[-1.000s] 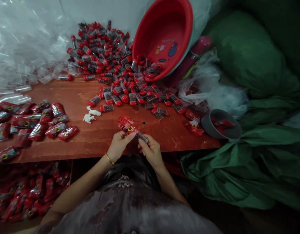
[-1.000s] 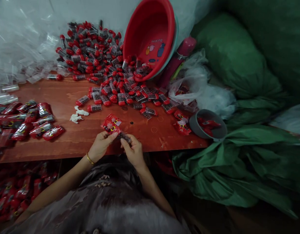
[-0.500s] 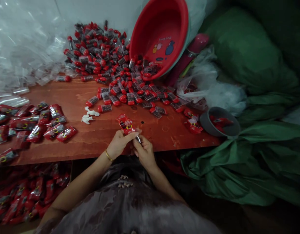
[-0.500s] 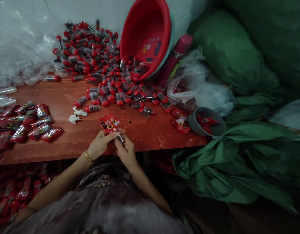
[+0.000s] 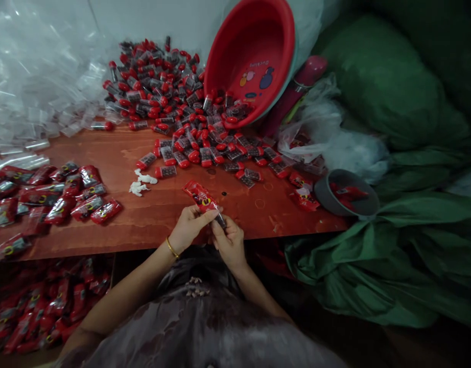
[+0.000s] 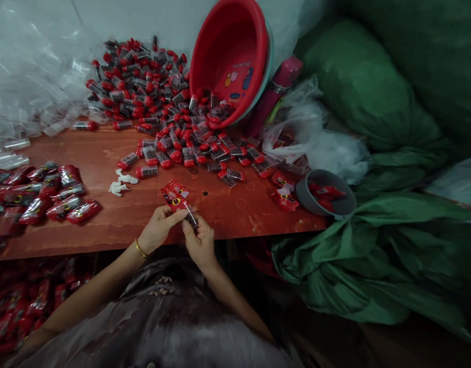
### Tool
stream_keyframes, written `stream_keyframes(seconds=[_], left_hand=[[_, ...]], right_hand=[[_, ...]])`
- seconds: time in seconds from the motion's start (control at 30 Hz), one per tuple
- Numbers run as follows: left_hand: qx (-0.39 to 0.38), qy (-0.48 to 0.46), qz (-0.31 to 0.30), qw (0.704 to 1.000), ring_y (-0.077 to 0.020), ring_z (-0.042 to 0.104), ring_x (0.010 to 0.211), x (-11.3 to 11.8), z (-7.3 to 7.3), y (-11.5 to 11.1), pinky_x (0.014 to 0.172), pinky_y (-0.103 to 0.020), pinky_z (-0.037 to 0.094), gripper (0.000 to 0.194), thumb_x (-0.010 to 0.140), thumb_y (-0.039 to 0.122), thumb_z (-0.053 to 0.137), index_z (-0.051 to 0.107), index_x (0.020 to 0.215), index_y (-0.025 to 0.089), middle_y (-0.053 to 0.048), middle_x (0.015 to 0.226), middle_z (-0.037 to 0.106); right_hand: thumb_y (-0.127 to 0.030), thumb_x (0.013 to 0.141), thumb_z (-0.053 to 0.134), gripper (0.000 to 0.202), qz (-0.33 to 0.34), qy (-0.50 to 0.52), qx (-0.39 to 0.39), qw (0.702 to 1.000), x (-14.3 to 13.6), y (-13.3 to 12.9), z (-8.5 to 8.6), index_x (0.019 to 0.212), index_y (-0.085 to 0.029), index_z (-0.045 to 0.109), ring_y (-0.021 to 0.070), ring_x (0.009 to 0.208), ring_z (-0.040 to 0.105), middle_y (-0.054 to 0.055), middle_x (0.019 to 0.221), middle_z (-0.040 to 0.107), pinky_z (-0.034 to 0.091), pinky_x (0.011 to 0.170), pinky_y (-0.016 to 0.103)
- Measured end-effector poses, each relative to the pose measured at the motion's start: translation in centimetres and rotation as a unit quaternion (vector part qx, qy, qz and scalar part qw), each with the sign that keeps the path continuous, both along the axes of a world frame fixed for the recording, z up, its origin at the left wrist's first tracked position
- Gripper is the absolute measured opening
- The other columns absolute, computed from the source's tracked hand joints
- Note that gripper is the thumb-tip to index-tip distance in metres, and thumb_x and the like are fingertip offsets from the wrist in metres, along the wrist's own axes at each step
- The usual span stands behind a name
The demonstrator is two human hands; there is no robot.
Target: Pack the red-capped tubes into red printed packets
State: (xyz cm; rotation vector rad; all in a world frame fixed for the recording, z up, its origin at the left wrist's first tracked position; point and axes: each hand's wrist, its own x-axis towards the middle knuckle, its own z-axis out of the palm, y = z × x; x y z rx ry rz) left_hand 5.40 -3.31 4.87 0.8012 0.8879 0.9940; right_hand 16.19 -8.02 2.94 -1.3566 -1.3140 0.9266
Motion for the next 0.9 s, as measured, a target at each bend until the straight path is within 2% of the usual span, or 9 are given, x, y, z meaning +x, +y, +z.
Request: stream_keyframes(seconds=[0.17, 0.27, 0.37, 0.5, 0.6, 0.7, 0.8, 0.9], left_hand=[[-0.038, -0.033, 0.082, 0.995, -0.0168, 0.066, 0.07, 0.6, 1.2, 0.6, 0.073, -0.029, 0.049, 0.039, 0.052, 0.043, 0.082, 0.07, 0.073, 0.013, -0.004, 0.07, 0.072], [-0.047, -0.019, 0.081, 0.995, -0.0149, 0.064, 0.062, 1.2, 1.3, 0.7, 0.067, -0.027, 0.048, 0.036, 0.053, 0.041, 0.082, 0.068, 0.069, 0.012, -0.003, 0.064, 0.069], [-0.013, 0.005, 0.066, 0.998, -0.012, 0.06, 0.058, 1.6, 1.1, 0.6, 0.063, -0.024, 0.046, 0.033, 0.053, 0.038, 0.082, 0.068, 0.067, 0.012, -0.002, 0.061, 0.067], [0.018, 0.014, 0.03, 0.999, -0.0107, 0.058, 0.059, 1.7, 0.9, 0.7, 0.061, -0.023, 0.044, 0.033, 0.058, 0.041, 0.079, 0.069, 0.07, 0.012, -0.002, 0.063, 0.068], [0.028, 0.013, -0.007, 0.999, -0.0116, 0.058, 0.062, 1.6, 0.4, 0.8, 0.063, -0.024, 0.044, 0.034, 0.059, 0.042, 0.079, 0.069, 0.071, 0.012, -0.003, 0.067, 0.068], [0.064, 0.016, -0.001, 0.998, -0.0115, 0.057, 0.064, 1.4, -0.8, 1.2, 0.064, -0.024, 0.045, 0.036, 0.063, 0.046, 0.075, 0.066, 0.075, 0.014, -0.002, 0.07, 0.066], [0.132, 0.11, -0.007, 0.985, -0.0118, 0.056, 0.063, 1.0, -2.2, 1.8, 0.063, -0.024, 0.046, 0.031, 0.07, 0.045, 0.07, 0.064, 0.076, 0.015, -0.001, 0.068, 0.064], [0.204, 0.235, -0.027, 0.95, -0.014, 0.058, 0.066, 0.7, -3.4, 2.3, 0.064, -0.025, 0.047, 0.024, 0.076, 0.039, 0.065, 0.064, 0.078, 0.015, -0.001, 0.07, 0.066]], right_hand=[[-0.031, 0.088, 0.05, 0.019, -0.033, -0.144, 0.123, 0.981, 0.7, -0.1, -0.2, 0.099, -0.018, 0.059, 0.0155, 0.066, 0.065, 0.005, 0.078, 0.07, 0.051, 0.059, 0.024], [-0.028, 0.088, 0.049, 0.019, -0.049, -0.193, 0.156, 0.967, 0.8, -0.1, -0.4, 0.102, -0.018, 0.058, 0.0172, 0.07, 0.067, 0.007, 0.083, 0.071, 0.053, 0.062, 0.026], [-0.027, 0.089, 0.049, 0.019, -0.06, -0.176, 0.162, 0.969, 0.7, 0.0, -0.4, 0.102, -0.017, 0.058, 0.0178, 0.073, 0.068, 0.008, 0.086, 0.072, 0.053, 0.063, 0.026], [-0.03, 0.089, 0.049, 0.017, -0.047, -0.089, 0.104, 0.989, 0.4, 0.3, -0.3, 0.094, -0.018, 0.06, 0.0145, 0.064, 0.064, 0.003, 0.076, 0.069, 0.051, 0.059, 0.024], [-0.034, 0.09, 0.048, 0.02, -0.056, -0.036, 0.066, 0.996, 0.3, 0.4, -1.1, 0.092, -0.018, 0.059, 0.0139, 0.063, 0.062, 0.001, 0.073, 0.067, 0.05, 0.057, 0.024], [-0.035, 0.09, 0.049, 0.022, -0.093, -0.053, 0.071, 0.992, 1.2, 0.7, -2.2, 0.099, -0.019, 0.058, 0.0158, 0.07, 0.063, 0.003, 0.08, 0.067, 0.051, 0.063, 0.027], [-0.036, 0.089, 0.049, 0.023, -0.085, -0.137, 0.098, 0.982, 3.0, 1.2, -3.1, 0.101, -0.019, 0.058, 0.0193, 0.079, 0.063, 0.007, 0.087, 0.068, 0.052, 0.072, 0.032], [-0.035, 0.091, 0.044, 0.026, -0.065, -0.197, 0.109, 0.972, 5.0, 1.8, -3.7, 0.108, -0.02, 0.058, 0.0215, 0.091, 0.061, 0.009, 0.098, 0.067, 0.051, 0.081, 0.037]])
